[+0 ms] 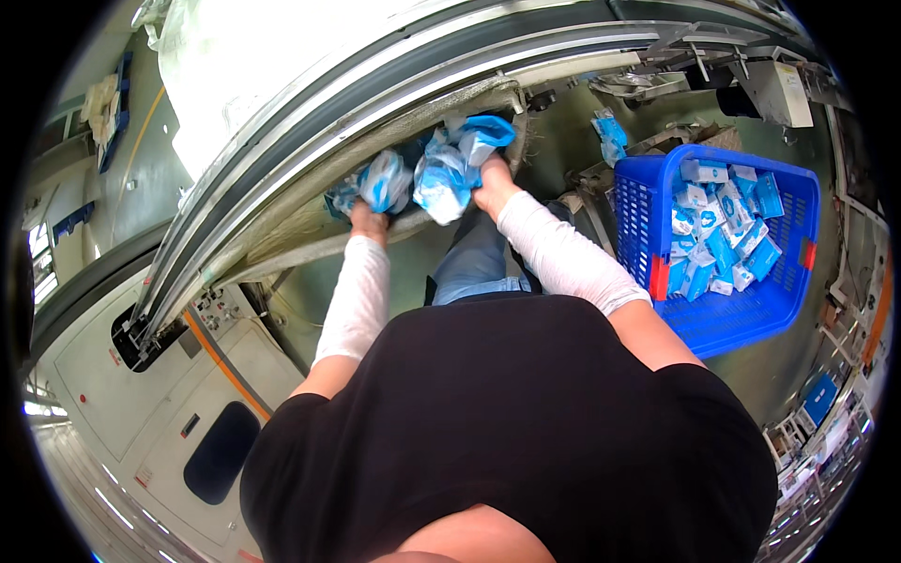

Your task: The person sorts packets of tissues from a large blue basket onto a conveyor belt. The person picks up several packets at a time, checks their orientation, and places them onto the moving production line.

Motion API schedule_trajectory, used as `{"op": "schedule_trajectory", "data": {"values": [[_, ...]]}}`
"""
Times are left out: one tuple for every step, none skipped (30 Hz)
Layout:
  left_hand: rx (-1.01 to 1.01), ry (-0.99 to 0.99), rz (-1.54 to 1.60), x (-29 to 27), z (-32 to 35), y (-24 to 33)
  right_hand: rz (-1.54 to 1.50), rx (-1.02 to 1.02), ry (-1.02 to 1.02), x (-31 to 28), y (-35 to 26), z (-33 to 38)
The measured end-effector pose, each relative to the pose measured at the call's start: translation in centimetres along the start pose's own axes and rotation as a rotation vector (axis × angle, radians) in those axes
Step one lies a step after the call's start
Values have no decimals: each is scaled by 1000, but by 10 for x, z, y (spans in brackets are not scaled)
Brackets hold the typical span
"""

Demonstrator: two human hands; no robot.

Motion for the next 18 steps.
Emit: {"op": "schedule_trajectory", "data": {"values": [[-15, 152, 17, -3, 2, -12, 13, 49, 50, 7, -9, 3], [-209, 278, -159, -7, 18, -24, 23, 101, 106, 5, -14, 8], [-307, 179, -62, -12, 24, -33, 137, 187, 74, -9, -8, 8], [-396, 70, 25, -9, 31, -38, -3, 242, -104, -22, 15, -6], [-406, 58, 28, -22, 41, -40, 283, 227, -57, -17, 14, 13], [-416, 45, 29, -31, 48, -42, 568, 208, -10, -13, 11, 37], [-345, 131, 3, -72, 39, -45, 669, 222, -99, 8, 3, 63], [-355, 120, -34, -44, 56, -41, 612, 238, -96, 9, 0, 62], [-97, 247, -204, -24, 80, -27, 613, 241, -78, 6, -2, 62], [167, 351, -378, 7, 114, -6, 605, 240, -50, 2, -9, 66], [324, 397, -581, 23, 136, 9, 531, 283, -302, 10, -14, 80], [460, 385, -800, 47, 149, 13, 671, 176, -189, -6, -13, 80], [555, 333, -931, 61, 166, 14, 782, 148, -229, 2, -17, 99], [661, 231, -1064, 88, 175, 12, 955, 349, -370, -18, -6, 86], [781, 118, -1126, 110, 185, 9, 1214, 19, -904, -1, -13, 86], [915, 11, -1183, 134, 196, 7, 1459, -223, -603, 12, -43, 114], [939, -36, -1202, 156, 213, 1, 1479, -501, -604, 16, -60, 133], [969, -62, -1217, 175, 228, -3, 1360, -551, -645, 29, -97, 162]]}}
Point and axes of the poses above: each hand's wrist, its own z-axis away from the middle knuckle, its own x-axis out of the palm, y = z × x, the point moved 6 cm from there along -z, towards the middle knuckle, and after that the axes turned 13 degrees about -x, right-handed, at the moved point
